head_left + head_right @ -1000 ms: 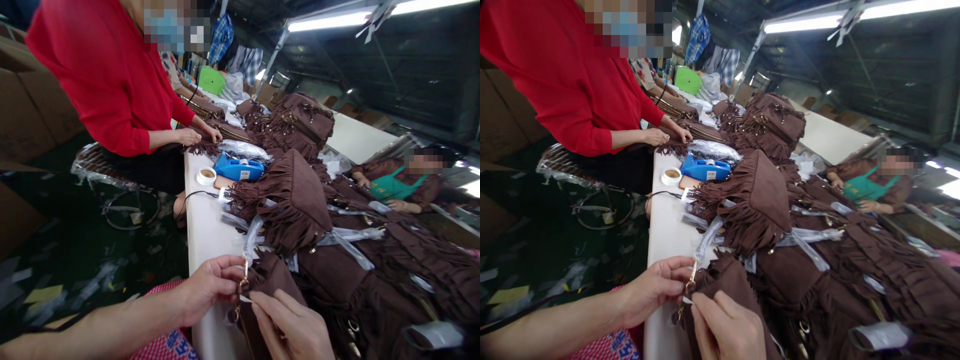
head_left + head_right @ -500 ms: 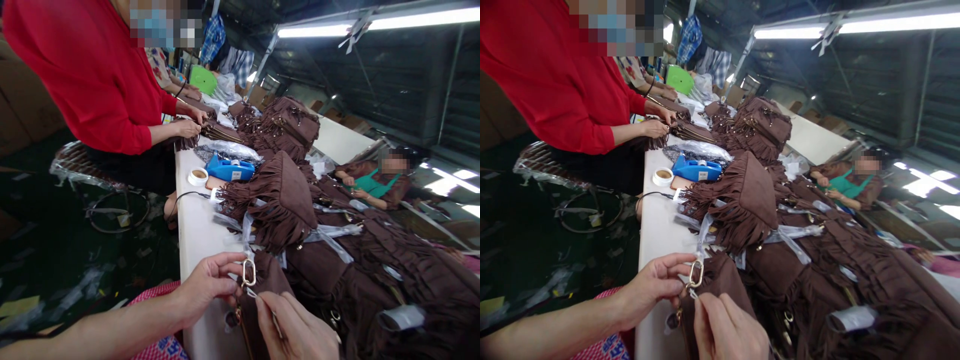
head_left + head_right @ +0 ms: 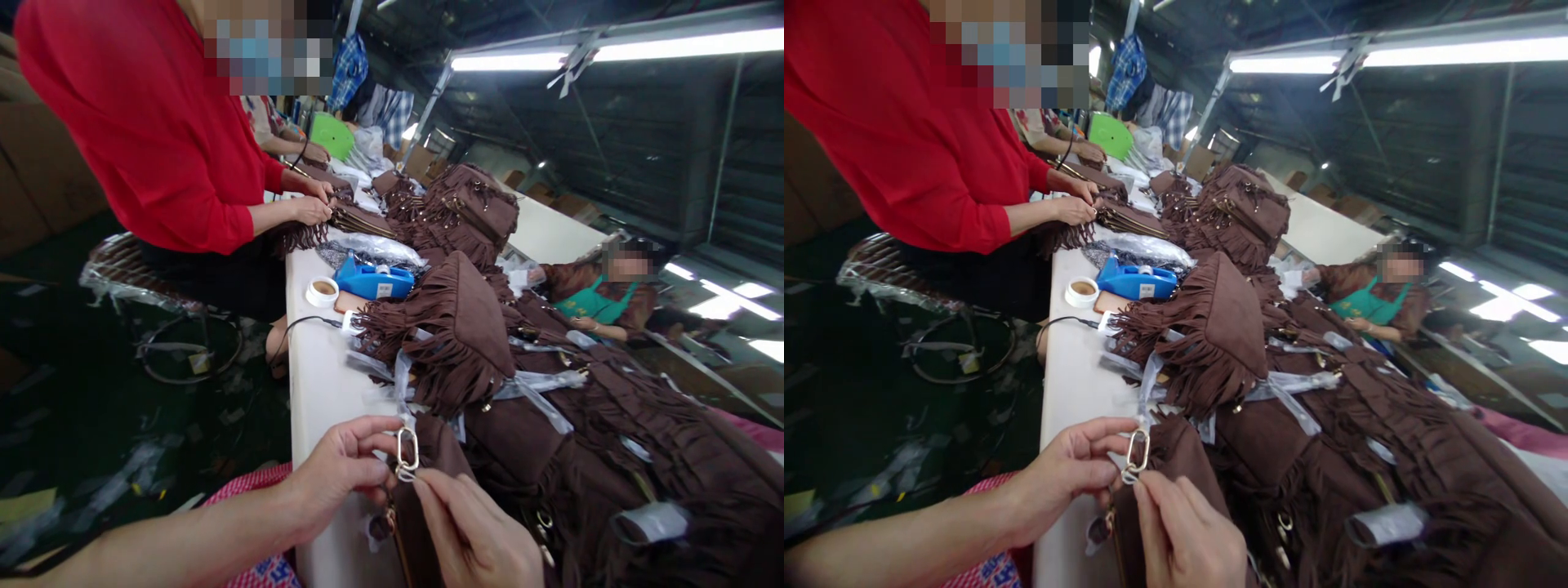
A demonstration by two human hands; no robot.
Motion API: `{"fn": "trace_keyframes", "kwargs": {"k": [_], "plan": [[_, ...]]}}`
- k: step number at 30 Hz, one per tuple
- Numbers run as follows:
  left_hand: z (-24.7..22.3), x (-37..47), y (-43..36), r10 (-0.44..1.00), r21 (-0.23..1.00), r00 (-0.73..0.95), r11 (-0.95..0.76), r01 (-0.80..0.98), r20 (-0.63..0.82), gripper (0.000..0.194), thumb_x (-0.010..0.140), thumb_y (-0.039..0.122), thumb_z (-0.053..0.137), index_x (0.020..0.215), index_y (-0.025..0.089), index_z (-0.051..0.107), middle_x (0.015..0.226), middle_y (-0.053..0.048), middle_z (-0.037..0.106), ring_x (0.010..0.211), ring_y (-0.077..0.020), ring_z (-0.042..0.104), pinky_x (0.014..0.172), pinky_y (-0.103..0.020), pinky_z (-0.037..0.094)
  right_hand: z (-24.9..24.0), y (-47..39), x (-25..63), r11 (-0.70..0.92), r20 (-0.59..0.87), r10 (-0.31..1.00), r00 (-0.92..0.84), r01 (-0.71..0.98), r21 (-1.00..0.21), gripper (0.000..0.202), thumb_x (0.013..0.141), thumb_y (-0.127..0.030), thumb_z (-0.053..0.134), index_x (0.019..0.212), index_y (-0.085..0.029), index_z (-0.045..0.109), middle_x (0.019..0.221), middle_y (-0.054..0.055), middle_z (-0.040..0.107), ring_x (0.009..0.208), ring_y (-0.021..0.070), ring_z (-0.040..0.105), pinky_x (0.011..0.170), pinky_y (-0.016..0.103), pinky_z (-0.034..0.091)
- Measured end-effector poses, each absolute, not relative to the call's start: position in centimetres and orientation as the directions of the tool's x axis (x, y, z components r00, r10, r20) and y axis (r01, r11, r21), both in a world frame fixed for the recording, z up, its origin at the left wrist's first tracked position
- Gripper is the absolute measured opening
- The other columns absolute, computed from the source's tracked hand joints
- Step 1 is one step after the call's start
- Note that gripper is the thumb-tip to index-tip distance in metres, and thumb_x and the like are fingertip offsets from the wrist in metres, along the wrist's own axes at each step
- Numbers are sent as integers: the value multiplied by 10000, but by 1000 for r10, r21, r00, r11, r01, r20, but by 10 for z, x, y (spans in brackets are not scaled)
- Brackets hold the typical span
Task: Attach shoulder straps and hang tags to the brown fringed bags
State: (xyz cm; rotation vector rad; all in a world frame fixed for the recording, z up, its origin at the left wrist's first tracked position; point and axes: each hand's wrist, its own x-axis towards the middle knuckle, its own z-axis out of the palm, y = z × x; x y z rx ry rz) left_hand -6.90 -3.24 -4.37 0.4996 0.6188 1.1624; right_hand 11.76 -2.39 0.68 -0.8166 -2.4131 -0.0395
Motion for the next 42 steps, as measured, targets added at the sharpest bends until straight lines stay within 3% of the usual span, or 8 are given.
{"fn": "trace_keyframes", "kwargs": {"k": [3,10,18,28,34,42], "plan": [[-42,-69,-32,943,647,273,331,-687,-191,560,556,77,697,1110,158,684,906,-35,707,617,-107,597,535,-212,449,0,-20,123,842,513,498,-699,531,-93,151,943,-160,575,1061,-175,667,762,23,736,531,104,655,540,179,499],[-42,-70,-32,939,635,282,342,-693,-198,561,554,51,678,1105,153,686,917,-41,702,601,-92,586,531,-206,443,-3,-23,119,797,655,434,-618,603,41,114,878,-150,679,987,-179,663,688,16,728,508,127,662,562,225,500],[-43,-69,-32,937,640,295,343,-688,-185,572,548,55,671,1108,166,683,948,-44,706,601,-95,597,546,-213,443,-4,-19,116,831,533,522,-666,537,-143,100,908,-110,569,929,-198,613,698,2,689,536,104,646,521,192,461],[-44,-68,-31,959,699,255,266,-663,-124,569,581,112,725,1142,199,706,822,13,642,581,-83,560,572,-228,428,4,-21,106,771,500,612,-613,604,-202,150,907,-127,516,836,-210,619,686,-25,679,568,97,657,575,176,460],[-40,-68,-29,962,727,250,252,-638,-114,577,603,138,734,1174,209,697,868,-4,678,609,-92,582,609,-234,439,10,-18,102,694,386,714,-584,666,-274,174,901,-183,530,773,-226,641,674,-24,676,563,107,654,542,171,456],[-38,-67,-24,972,777,226,196,-599,-71,502,630,188,740,1131,164,704,780,24,625,581,-95,591,614,-253,476,19,-18,104,709,341,693,-635,684,-168,238,951,-241,494,771,-241,648,652,-24,645,502,102,627,493,163,448]]}}
